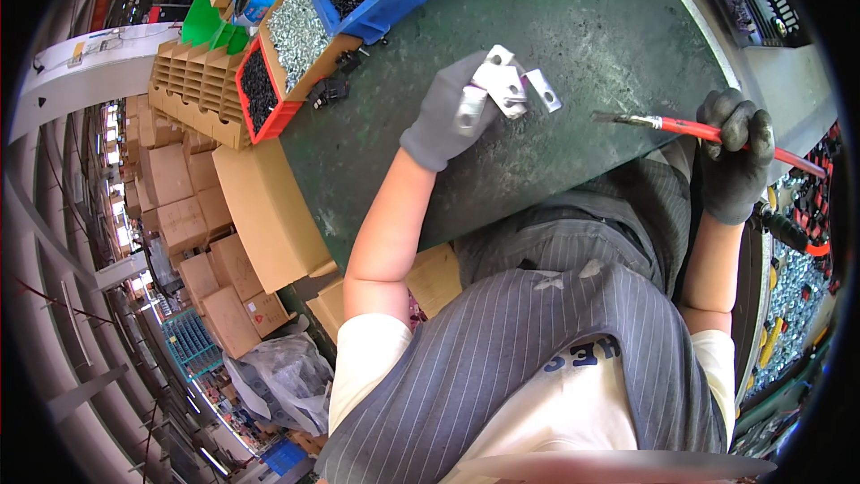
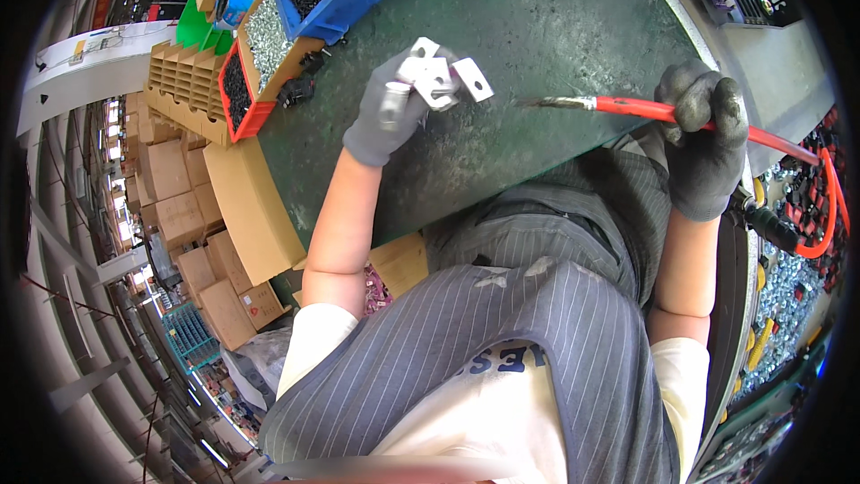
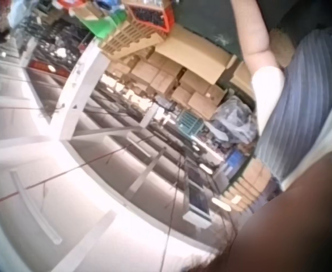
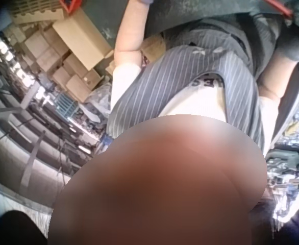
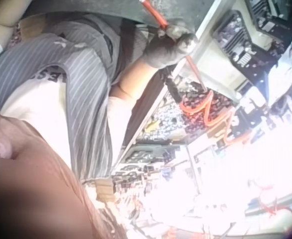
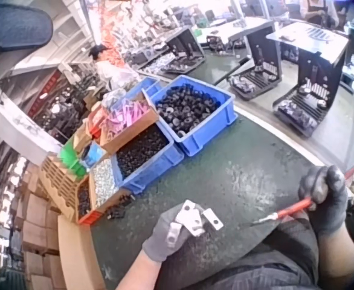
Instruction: Assemble metal enclosure panels by cleaning brackets and securing grommets with an air screwdriver.
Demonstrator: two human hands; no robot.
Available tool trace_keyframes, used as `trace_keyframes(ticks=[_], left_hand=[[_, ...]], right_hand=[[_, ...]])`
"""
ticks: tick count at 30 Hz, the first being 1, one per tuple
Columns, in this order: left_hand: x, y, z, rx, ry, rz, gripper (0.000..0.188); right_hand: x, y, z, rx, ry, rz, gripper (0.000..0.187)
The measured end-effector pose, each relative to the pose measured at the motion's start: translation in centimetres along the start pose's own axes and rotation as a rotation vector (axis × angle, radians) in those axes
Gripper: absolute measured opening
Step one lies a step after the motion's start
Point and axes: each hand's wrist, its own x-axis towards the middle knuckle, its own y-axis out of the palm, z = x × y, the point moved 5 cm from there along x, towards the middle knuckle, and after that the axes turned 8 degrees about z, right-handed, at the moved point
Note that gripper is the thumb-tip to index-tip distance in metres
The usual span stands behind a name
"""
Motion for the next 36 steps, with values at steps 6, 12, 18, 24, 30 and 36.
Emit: trace_keyframes(ticks=[6,12,18,24,30,36], left_hand=[[-4.0,0.5,-1.9,-0.392,-0.144,0.081,0.015],[-5.2,0.1,-2.0,-0.459,-0.09,0.128,0.026],[-5.6,-0.1,-2.5,-0.677,-0.161,0.084,0.017],[-5.7,0.1,-2.5,-0.417,-0.059,0.201,0.027],[-6.5,0.4,-2.3,-0.665,-0.154,0.157,0.014],[-5.5,0.2,-2.9,-0.46,-0.056,0.196,0.017]], right_hand=[[0.9,6.5,1.7,-0.304,-0.147,0.397,0.048],[1.1,9.8,1.6,-0.369,-0.23,0.559,0.044],[0.8,9.7,2.0,-0.465,-0.195,0.554,0.044],[0.8,10.2,2.4,-0.356,-0.239,0.52,0.045],[0.3,10.3,2.1,-0.357,-0.233,0.575,0.041],[0.3,10.0,2.9,-0.354,-0.24,0.531,0.042]])
